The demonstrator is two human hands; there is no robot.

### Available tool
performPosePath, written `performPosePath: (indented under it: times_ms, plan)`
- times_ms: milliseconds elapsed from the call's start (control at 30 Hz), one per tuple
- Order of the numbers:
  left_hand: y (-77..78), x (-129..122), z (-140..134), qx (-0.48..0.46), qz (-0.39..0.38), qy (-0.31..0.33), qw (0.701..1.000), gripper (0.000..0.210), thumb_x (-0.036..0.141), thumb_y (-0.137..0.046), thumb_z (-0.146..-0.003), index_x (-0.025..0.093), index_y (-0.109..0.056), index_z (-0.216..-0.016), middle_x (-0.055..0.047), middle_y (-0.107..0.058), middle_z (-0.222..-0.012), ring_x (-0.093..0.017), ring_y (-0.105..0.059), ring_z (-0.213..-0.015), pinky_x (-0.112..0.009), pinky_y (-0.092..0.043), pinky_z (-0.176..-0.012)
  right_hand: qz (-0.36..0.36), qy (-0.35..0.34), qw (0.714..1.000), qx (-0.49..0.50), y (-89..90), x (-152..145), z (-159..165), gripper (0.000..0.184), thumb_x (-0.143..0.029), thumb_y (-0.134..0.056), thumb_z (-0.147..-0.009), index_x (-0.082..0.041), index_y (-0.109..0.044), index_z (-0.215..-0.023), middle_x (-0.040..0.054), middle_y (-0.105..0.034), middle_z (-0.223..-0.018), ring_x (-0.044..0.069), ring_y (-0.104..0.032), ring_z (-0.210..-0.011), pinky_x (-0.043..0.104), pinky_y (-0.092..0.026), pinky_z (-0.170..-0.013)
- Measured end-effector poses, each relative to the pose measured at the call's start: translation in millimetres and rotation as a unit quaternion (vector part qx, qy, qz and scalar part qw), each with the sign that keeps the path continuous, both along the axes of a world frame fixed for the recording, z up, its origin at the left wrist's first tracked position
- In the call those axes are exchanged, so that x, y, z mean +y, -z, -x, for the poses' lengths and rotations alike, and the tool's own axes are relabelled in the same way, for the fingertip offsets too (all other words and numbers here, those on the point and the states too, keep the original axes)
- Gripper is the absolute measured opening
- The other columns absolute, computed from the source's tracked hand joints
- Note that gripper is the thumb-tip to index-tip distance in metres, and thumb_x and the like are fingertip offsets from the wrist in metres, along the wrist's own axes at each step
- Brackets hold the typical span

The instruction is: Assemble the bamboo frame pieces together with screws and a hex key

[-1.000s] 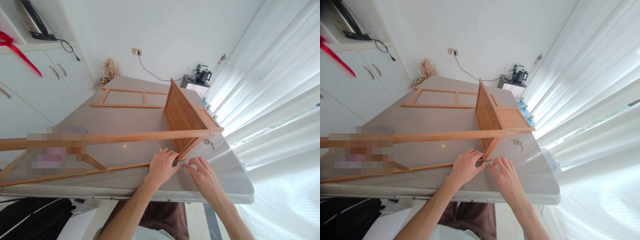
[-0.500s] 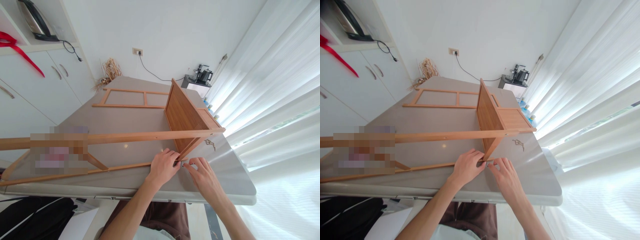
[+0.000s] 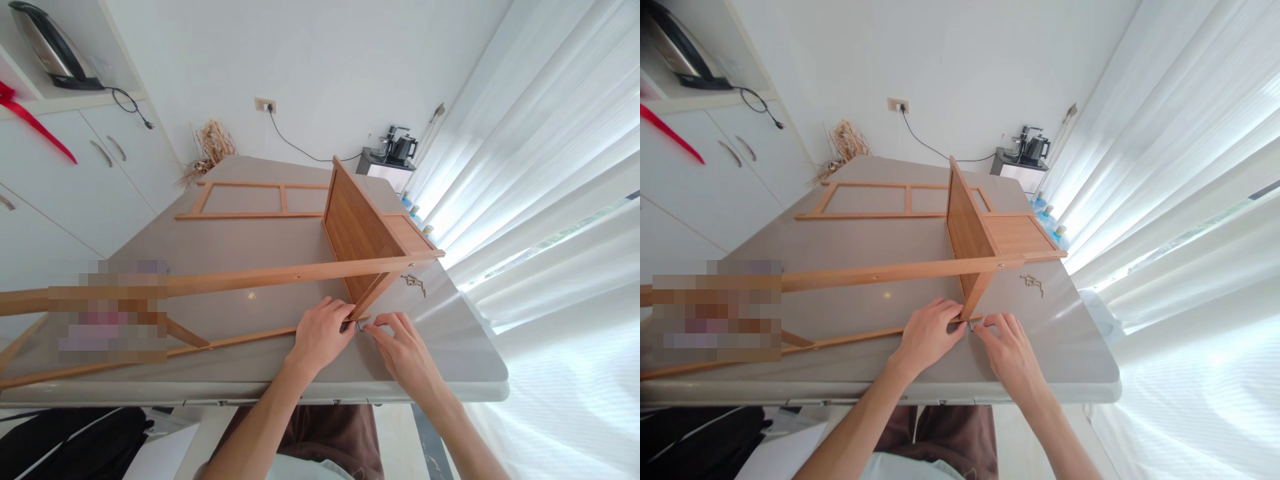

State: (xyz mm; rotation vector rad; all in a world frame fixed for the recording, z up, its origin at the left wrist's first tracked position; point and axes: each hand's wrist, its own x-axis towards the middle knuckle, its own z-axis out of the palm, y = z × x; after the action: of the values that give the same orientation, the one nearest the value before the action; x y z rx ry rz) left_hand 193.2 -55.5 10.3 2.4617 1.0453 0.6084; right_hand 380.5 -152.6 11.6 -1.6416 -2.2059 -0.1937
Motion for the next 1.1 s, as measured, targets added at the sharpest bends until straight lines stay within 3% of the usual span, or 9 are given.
performPosePath:
  times_ms: [167, 367, 700, 867, 967, 1100]
  plan:
    - [-1.9, 3, -2, -0.003, 0.008, 0.005, 1.0, 0.008, 0.022, -0.065, -0.092, 0.028, -0.07, -0.09, 0.003, -0.075, -0.096, -0.022, -0.066, -0.095, -0.032, -0.048, -0.068, -0.003, 0.011, 0.999, 0.039, 4.8, -3, -1, 0.031, -0.003, -0.052, -0.095, -0.021, -0.069, -0.114, 0.0106, -0.06, -0.105, 0.025, -0.055, -0.096, 0.038, -0.052, -0.082]
    - [-0.6, 4, -5, -0.002, 0.011, 0.0, 1.0, 0.007, 0.023, -0.065, -0.092, 0.028, -0.069, -0.09, 0.003, -0.075, -0.098, -0.022, -0.067, -0.097, -0.032, -0.049, -0.07, 0.015, 0.039, 0.995, 0.093, 13.8, -4, -3, 0.023, -0.013, -0.053, -0.1, -0.022, -0.07, -0.113, 0.0098, -0.062, -0.103, 0.025, -0.055, -0.096, 0.04, -0.051, -0.085]
    - [5.9, 2, -7, -0.02, 0.036, -0.021, 0.999, 0.012, 0.022, -0.065, -0.091, 0.028, -0.064, -0.101, 0.001, -0.068, -0.118, -0.022, -0.067, -0.105, -0.032, -0.052, -0.076, 0.013, 0.04, 0.99, 0.134, 28.7, -5, -10, 0.022, -0.021, -0.056, -0.102, -0.026, -0.071, -0.117, 0.0067, -0.069, -0.108, 0.023, -0.059, -0.101, 0.04, -0.049, -0.089]
    - [3.8, 3, -2, -0.047, 0.084, -0.037, 0.995, 0.036, 0.026, -0.07, -0.087, 0.029, -0.053, -0.118, 0.0, -0.068, -0.108, -0.021, -0.069, -0.093, -0.034, -0.054, -0.077, 0.021, 0.051, 0.988, 0.146, 26.9, -4, -9, 0.02, -0.023, -0.057, -0.101, -0.027, -0.071, -0.116, 0.0079, -0.067, -0.111, 0.025, -0.059, -0.101, 0.042, -0.048, -0.089]
    - [-1.2, 9, 2, -0.055, 0.114, -0.018, 0.992, 0.048, 0.029, -0.07, -0.087, 0.03, -0.048, -0.13, -0.001, -0.067, -0.108, -0.021, -0.069, -0.096, -0.035, -0.055, -0.081, 0.022, 0.052, 0.986, 0.154, 25.6, -2, -6, 0.016, -0.027, -0.059, -0.101, -0.026, -0.07, -0.113, 0.0073, -0.067, -0.109, 0.024, -0.06, -0.099, 0.041, -0.048, -0.088]
    - [-11.6, 19, 1, -0.052, 0.138, 0.02, 0.989, 0.037, 0.03, -0.072, -0.084, 0.03, -0.057, -0.118, -0.001, -0.066, -0.11, -0.022, -0.068, -0.098, -0.036, -0.055, -0.083, 0.025, 0.05, 0.985, 0.161, 25.5, 0, -4, 0.012, -0.026, -0.06, -0.101, -0.025, -0.071, -0.106, 0.0056, -0.068, -0.105, 0.022, -0.06, -0.096, 0.039, -0.048, -0.086]
